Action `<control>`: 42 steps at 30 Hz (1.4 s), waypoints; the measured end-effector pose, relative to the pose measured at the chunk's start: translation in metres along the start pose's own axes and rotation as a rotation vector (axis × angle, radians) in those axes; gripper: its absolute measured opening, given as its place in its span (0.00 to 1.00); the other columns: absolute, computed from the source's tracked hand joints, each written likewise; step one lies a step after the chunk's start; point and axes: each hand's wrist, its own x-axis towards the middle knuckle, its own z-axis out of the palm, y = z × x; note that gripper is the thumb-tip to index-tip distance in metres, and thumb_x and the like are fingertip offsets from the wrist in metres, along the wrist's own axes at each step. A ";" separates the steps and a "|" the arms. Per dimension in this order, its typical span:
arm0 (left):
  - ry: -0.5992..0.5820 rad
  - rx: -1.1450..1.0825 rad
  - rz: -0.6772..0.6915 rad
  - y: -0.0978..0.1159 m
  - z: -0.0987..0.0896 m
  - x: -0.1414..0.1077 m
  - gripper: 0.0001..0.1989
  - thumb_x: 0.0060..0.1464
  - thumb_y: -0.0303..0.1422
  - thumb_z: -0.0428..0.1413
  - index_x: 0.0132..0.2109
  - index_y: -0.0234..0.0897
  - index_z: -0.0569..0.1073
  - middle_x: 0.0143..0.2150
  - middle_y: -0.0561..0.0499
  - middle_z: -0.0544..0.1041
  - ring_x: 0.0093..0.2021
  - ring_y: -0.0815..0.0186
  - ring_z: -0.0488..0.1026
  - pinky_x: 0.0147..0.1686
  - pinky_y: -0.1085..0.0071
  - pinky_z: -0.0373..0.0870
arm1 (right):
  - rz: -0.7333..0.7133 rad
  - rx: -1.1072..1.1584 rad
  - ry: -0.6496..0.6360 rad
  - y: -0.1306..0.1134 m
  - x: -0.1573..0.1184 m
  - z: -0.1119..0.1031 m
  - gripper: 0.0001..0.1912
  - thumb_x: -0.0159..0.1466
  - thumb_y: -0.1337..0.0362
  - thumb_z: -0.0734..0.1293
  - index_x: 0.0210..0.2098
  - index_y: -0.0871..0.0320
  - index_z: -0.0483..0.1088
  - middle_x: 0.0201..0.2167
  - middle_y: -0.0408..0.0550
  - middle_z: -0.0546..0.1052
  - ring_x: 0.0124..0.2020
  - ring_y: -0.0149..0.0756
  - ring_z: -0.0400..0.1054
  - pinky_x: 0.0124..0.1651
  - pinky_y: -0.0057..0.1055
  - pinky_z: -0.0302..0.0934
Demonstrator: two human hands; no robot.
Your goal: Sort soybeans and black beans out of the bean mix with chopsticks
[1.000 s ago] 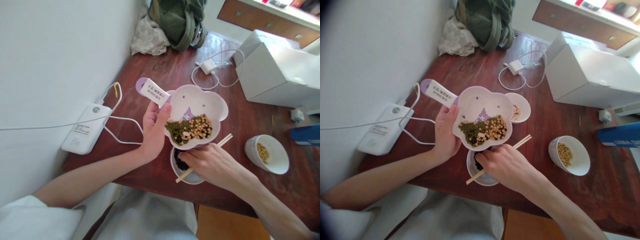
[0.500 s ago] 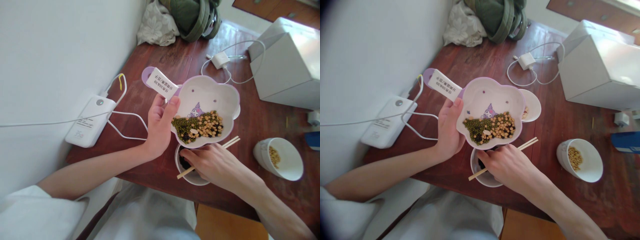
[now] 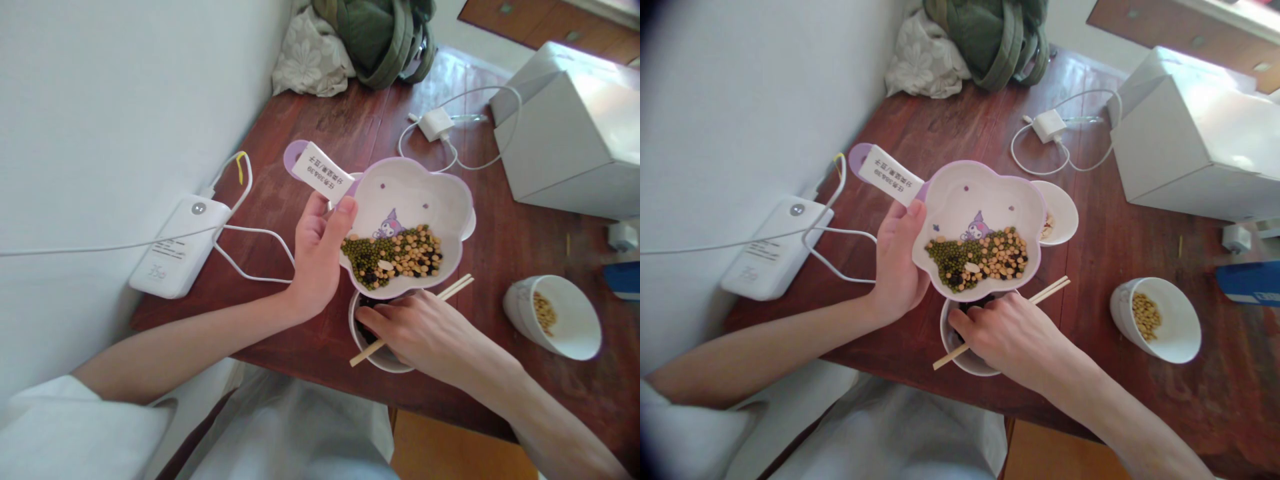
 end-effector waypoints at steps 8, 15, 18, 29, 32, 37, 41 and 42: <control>0.043 0.026 -0.002 -0.001 -0.001 0.000 0.18 0.62 0.48 0.69 0.52 0.43 0.78 0.44 0.50 0.86 0.52 0.56 0.86 0.48 0.66 0.83 | 0.030 -0.002 -0.037 0.002 0.000 0.000 0.07 0.69 0.72 0.74 0.37 0.56 0.74 0.27 0.42 0.83 0.28 0.43 0.79 0.34 0.40 0.47; 0.029 0.048 0.007 -0.002 -0.002 0.000 0.18 0.63 0.49 0.68 0.52 0.44 0.78 0.42 0.51 0.86 0.51 0.56 0.86 0.47 0.66 0.83 | 0.065 -0.026 -0.072 0.000 -0.001 -0.001 0.06 0.70 0.72 0.72 0.39 0.56 0.75 0.27 0.42 0.83 0.28 0.44 0.80 0.33 0.41 0.47; 0.028 0.038 0.004 -0.001 -0.001 0.000 0.17 0.64 0.48 0.68 0.52 0.44 0.78 0.41 0.51 0.85 0.50 0.56 0.86 0.46 0.66 0.83 | 0.083 -0.023 -0.083 0.000 -0.002 -0.002 0.05 0.70 0.73 0.71 0.40 0.56 0.75 0.27 0.42 0.83 0.28 0.44 0.80 0.33 0.41 0.46; 0.035 0.065 -0.016 0.000 0.000 0.000 0.18 0.63 0.49 0.68 0.52 0.45 0.78 0.42 0.51 0.86 0.50 0.56 0.86 0.44 0.67 0.82 | 0.094 0.007 -0.103 0.001 -0.001 -0.004 0.04 0.68 0.69 0.71 0.41 0.55 0.73 0.29 0.43 0.83 0.29 0.42 0.78 0.34 0.41 0.45; 0.009 0.041 -0.003 0.000 -0.001 0.000 0.16 0.64 0.46 0.68 0.51 0.44 0.78 0.43 0.51 0.86 0.49 0.58 0.86 0.45 0.68 0.82 | 0.062 0.036 -0.081 0.001 -0.002 -0.009 0.04 0.67 0.66 0.72 0.40 0.54 0.72 0.28 0.42 0.82 0.28 0.41 0.76 0.34 0.40 0.43; 0.021 0.073 -0.014 0.001 -0.002 -0.001 0.15 0.65 0.46 0.68 0.50 0.43 0.78 0.44 0.51 0.86 0.48 0.59 0.86 0.46 0.69 0.81 | 0.026 0.038 0.062 -0.007 -0.011 -0.016 0.10 0.63 0.68 0.73 0.39 0.53 0.68 0.28 0.40 0.80 0.26 0.38 0.71 0.32 0.38 0.41; 0.008 0.113 -0.043 0.003 -0.001 -0.001 0.18 0.64 0.48 0.67 0.53 0.44 0.78 0.47 0.49 0.87 0.49 0.59 0.86 0.45 0.69 0.81 | 0.039 -0.007 0.182 -0.014 -0.021 -0.025 0.09 0.64 0.70 0.69 0.39 0.52 0.67 0.26 0.37 0.77 0.22 0.35 0.67 0.29 0.39 0.40; -0.001 0.118 -0.052 0.003 -0.001 -0.001 0.19 0.65 0.48 0.66 0.55 0.44 0.77 0.48 0.49 0.87 0.49 0.58 0.86 0.45 0.69 0.81 | 0.048 0.002 0.196 -0.014 -0.024 -0.029 0.08 0.64 0.70 0.68 0.39 0.52 0.66 0.25 0.37 0.76 0.21 0.34 0.67 0.29 0.39 0.41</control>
